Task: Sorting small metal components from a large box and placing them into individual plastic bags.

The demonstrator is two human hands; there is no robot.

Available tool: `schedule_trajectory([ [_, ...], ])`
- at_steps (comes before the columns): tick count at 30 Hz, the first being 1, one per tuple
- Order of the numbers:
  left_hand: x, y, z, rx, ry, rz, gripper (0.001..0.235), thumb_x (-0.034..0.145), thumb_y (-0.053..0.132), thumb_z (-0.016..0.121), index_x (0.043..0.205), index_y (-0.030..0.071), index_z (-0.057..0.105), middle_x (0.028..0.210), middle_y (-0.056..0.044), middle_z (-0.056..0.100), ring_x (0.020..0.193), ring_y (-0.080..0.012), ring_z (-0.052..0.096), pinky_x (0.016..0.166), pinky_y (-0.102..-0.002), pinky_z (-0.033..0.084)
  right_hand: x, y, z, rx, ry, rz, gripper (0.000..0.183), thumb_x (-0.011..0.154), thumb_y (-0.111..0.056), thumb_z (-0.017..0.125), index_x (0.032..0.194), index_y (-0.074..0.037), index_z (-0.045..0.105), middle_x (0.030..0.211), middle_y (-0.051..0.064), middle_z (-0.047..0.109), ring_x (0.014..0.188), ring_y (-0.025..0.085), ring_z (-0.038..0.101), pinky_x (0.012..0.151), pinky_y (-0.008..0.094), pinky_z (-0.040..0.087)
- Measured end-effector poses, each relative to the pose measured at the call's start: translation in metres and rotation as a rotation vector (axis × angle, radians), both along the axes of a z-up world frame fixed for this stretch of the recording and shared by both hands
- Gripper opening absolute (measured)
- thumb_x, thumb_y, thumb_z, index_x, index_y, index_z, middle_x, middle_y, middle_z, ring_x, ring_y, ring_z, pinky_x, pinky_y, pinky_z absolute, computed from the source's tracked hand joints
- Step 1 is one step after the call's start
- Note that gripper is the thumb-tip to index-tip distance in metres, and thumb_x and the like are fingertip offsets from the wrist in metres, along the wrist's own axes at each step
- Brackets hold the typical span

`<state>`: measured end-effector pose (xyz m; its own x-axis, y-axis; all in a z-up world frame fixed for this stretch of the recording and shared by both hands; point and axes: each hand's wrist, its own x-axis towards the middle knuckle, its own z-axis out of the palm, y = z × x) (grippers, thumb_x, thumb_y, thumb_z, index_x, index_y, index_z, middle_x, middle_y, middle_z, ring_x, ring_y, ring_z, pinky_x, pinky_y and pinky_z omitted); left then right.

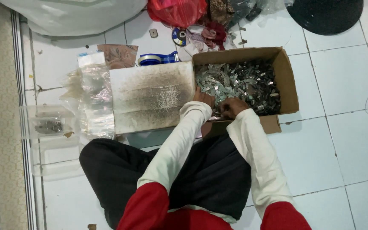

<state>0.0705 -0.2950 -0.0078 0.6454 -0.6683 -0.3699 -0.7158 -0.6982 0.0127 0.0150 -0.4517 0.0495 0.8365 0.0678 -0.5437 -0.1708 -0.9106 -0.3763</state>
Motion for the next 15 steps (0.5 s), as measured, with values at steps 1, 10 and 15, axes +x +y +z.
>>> schedule_trajectory([
  [1,0.000,0.000,0.004,-0.001,-0.002,0.002,0.021,0.096,0.022,0.054,0.109,0.019,0.070,0.103,-0.004,0.078,0.101,-0.0259,0.073,0.106,-0.059,0.024,-0.004,-0.012,-0.015,-0.001,-0.002,0.002,0.019,0.080,-0.022,0.084,0.098,-0.019,0.079,0.106,0.012,0.079,0.111,0.041,0.072,0.092,0.058,0.057],
  [10,0.013,-0.008,-0.022,-0.254,0.148,0.173,0.016,0.085,0.025,0.068,0.101,0.022,0.066,0.100,-0.005,0.080,0.096,-0.0283,0.077,0.107,-0.044,0.027,-0.008,-0.044,-0.057,0.214,-0.142,-0.237,0.024,0.084,-0.016,0.087,0.106,-0.014,0.079,0.106,0.015,0.078,0.110,0.040,0.070,0.094,0.053,0.056],
  [15,0.010,-0.013,-0.013,-0.266,0.145,0.248,0.014,0.093,0.026,0.061,0.101,0.018,0.069,0.101,-0.007,0.080,0.099,-0.0266,0.077,0.107,-0.041,0.029,-0.011,-0.041,-0.045,0.177,-0.183,-0.253,0.015,0.086,-0.018,0.086,0.098,-0.012,0.080,0.095,0.012,0.080,0.098,0.035,0.074,0.093,0.052,0.055],
])
